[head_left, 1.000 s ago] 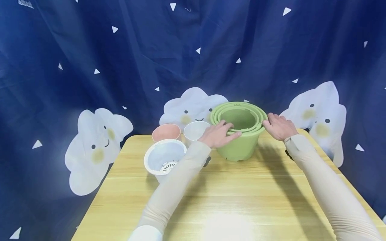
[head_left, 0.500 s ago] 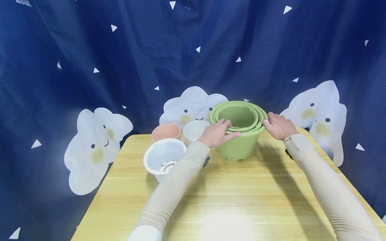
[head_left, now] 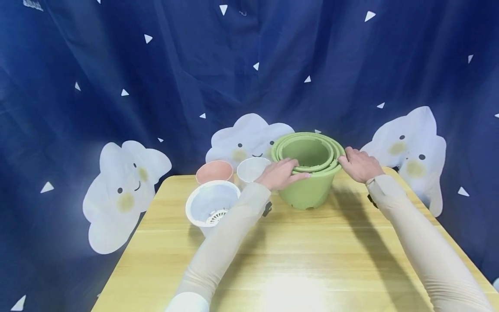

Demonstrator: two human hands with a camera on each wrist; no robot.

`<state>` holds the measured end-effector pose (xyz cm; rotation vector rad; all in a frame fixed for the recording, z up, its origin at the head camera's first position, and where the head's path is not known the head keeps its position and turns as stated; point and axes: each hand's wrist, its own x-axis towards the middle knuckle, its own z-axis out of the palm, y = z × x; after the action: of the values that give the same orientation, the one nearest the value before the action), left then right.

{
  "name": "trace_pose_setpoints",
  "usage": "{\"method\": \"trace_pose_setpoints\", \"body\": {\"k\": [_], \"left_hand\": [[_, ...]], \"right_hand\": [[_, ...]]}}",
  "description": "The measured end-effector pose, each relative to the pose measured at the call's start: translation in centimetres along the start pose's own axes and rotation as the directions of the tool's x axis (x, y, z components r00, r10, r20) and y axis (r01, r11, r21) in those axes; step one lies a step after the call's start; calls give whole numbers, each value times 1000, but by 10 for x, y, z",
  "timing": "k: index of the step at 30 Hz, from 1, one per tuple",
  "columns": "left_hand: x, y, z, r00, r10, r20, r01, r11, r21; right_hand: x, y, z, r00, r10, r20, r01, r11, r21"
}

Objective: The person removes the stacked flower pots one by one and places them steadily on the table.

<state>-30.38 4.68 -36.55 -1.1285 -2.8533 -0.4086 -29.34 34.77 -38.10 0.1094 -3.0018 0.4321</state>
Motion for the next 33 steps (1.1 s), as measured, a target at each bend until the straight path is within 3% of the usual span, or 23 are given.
{"method": "trace_pose_setpoints", "body": {"k": [8, 18, 24, 33], "left_hand": [[1, 2, -2, 996, 23, -89, -28, 998, -50], [-3, 10, -6, 984, -20, -179, 10, 998, -57], [-3, 11, -7, 975, -13, -222, -8, 996, -92], [0, 9, -2, 947, -24, -320, -21, 990, -139]], "right_hand": [[0, -2, 0, 1000, 2, -13, -2, 1000, 4], [-1, -4, 0, 1000, 5, -18, -5, 1000, 11], [-1, -3, 0, 1000, 5, -25, -5, 1000, 12], [-1, -2, 1, 1000, 6, -26, -6, 1000, 12]]}}
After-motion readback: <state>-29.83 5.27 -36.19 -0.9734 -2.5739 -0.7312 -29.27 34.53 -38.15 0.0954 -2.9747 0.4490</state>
